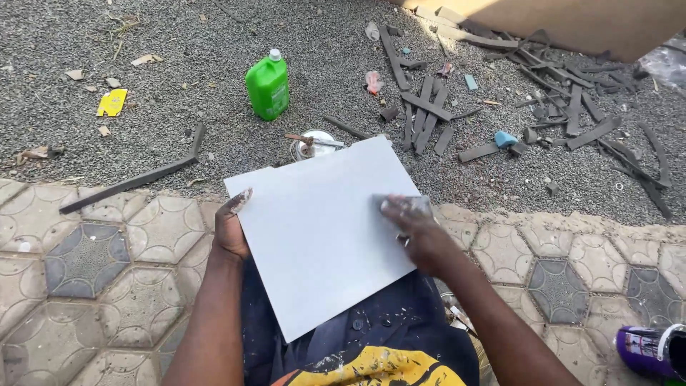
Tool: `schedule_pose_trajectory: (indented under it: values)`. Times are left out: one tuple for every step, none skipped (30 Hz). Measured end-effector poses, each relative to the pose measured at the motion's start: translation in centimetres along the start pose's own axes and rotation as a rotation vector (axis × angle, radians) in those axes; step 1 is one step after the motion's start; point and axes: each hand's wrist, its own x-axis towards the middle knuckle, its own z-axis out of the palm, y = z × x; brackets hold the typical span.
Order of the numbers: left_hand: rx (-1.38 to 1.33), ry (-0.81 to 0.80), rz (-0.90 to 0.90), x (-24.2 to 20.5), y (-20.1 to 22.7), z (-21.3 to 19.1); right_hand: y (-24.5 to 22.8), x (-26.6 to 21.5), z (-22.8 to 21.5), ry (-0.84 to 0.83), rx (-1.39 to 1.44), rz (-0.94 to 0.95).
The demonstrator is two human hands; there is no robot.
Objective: Sanding and scraping the surface and edges of a white furniture panel to prepare it for finishing.
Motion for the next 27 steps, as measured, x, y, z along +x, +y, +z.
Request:
schedule_pose_trajectory:
  values:
    - [0.0, 0.0, -0.003, 0.9, -0.3, -0.6, -1.1, 0.1, -0.6, -0.001, 0.0, 0.002]
    - [-0.002, 0.008, -0.014, 1.1, -1.0, -1.5, -2.1, -0.6, -1.0, -0.102, -0.065, 0.013]
    - [-0.003, 0.016, -0.025, 1.4, -1.7, -2.4, -3.2, -1.1, -1.3, -0.203, -0.129, 0.023]
    - [-0.004, 0.025, -0.033, 1.7, -2.0, -2.7, -2.4, -0.8, -1.2, -0.214, -0.125, 0.026]
    - [0.001, 0.046, -0.038, 1.9, -2.2, -2.9, -1.7, -0.4, -1.0, -0.214, -0.188, 0.1]
    - [0.008, 0.063, -0.043, 2.2, -2.5, -3.0, -0.9, -0.3, -1.0, -0.21, -0.251, 0.175]
    - [0.009, 0.066, -0.051, 1.7, -2.6, -2.6, -0.9, 0.1, 0.4, -0.217, -0.249, 0.18]
    - [0.016, 0.07, -0.041, 1.5, -2.5, -2.0, -0.9, 0.9, 1.7, -0.2, -0.27, 0.186]
    - [0.022, 0.074, -0.032, 1.3, -2.3, -1.4, -1.0, 1.7, 2.8, -0.183, -0.292, 0.191]
    - [0.019, 0.07, -0.03, 1.4, -2.5, -1.4, -4.2, 0.6, 4.0, -0.18, -0.296, 0.19]
    - [0.025, 0.081, -0.046, 1.4, -2.6, -1.3, -7.4, -0.5, 5.2, -0.113, -0.277, -0.111]
    - [0.029, 0.098, -0.054, 1.3, -2.7, -1.4, -10.6, -1.5, 6.4, -0.043, -0.255, -0.419]
    - [0.023, 0.099, -0.045, 1.8, -2.8, -1.7, -10.4, -1.4, 6.7, -0.043, -0.259, -0.429]
    - [0.012, 0.102, -0.058, 2.1, -3.1, -2.2, -10.6, -1.7, 7.2, 0.015, -0.228, -0.504]
    - [0.001, 0.104, -0.07, 2.3, -3.3, -2.8, -10.7, -2.0, 7.8, 0.073, -0.196, -0.577]
    - [0.009, 0.104, -0.067, 2.0, -3.0, -2.2, -7.5, -0.4, 6.3, 0.08, -0.191, -0.578]
    - [0.015, 0.105, -0.038, 1.6, -2.8, -1.6, -4.3, 1.1, 4.8, -0.044, -0.267, -0.203]
    - [0.014, 0.114, -0.013, 1.0, -2.8, -1.3, -1.2, 2.5, 3.4, -0.174, -0.336, 0.172]
    - [0.016, 0.123, -0.013, 0.7, -2.8, -1.3, 1.0, 2.5, 3.3, -0.181, -0.332, 0.168]
    - [0.001, 0.133, -0.006, 0.6, -2.8, -1.1, 3.3, 2.5, 3.1, -0.158, -0.336, 0.203]
    - [-0.014, 0.143, 0.001, 0.4, -2.9, -0.8, 5.6, 2.6, 2.9, -0.135, -0.341, 0.238]
    - [-0.018, 0.148, 0.0, 1.0, -2.9, -1.2, 1.8, 1.6, 4.3, -0.14, -0.343, 0.235]
    - [-0.023, 0.138, 0.007, 1.6, -3.0, -1.6, -2.0, 0.6, 5.6, 0.052, -0.342, -0.148]
    - [-0.027, 0.132, -0.002, 2.0, -3.7, -2.1, -5.6, -1.0, 7.1, 0.238, -0.325, -0.516]
    - [-0.03, 0.14, -0.017, 1.4, -3.7, -1.8, -7.6, -2.3, 7.8, 0.223, -0.323, -0.508]
    - [-0.043, 0.132, -0.01, 0.8, -3.5, -1.5, -9.6, -3.4, 8.5, 0.212, -0.298, -0.591]
    - [-0.056, 0.124, -0.003, 0.2, -3.3, -1.2, -11.6, -4.5, 9.1, 0.201, -0.272, -0.673]
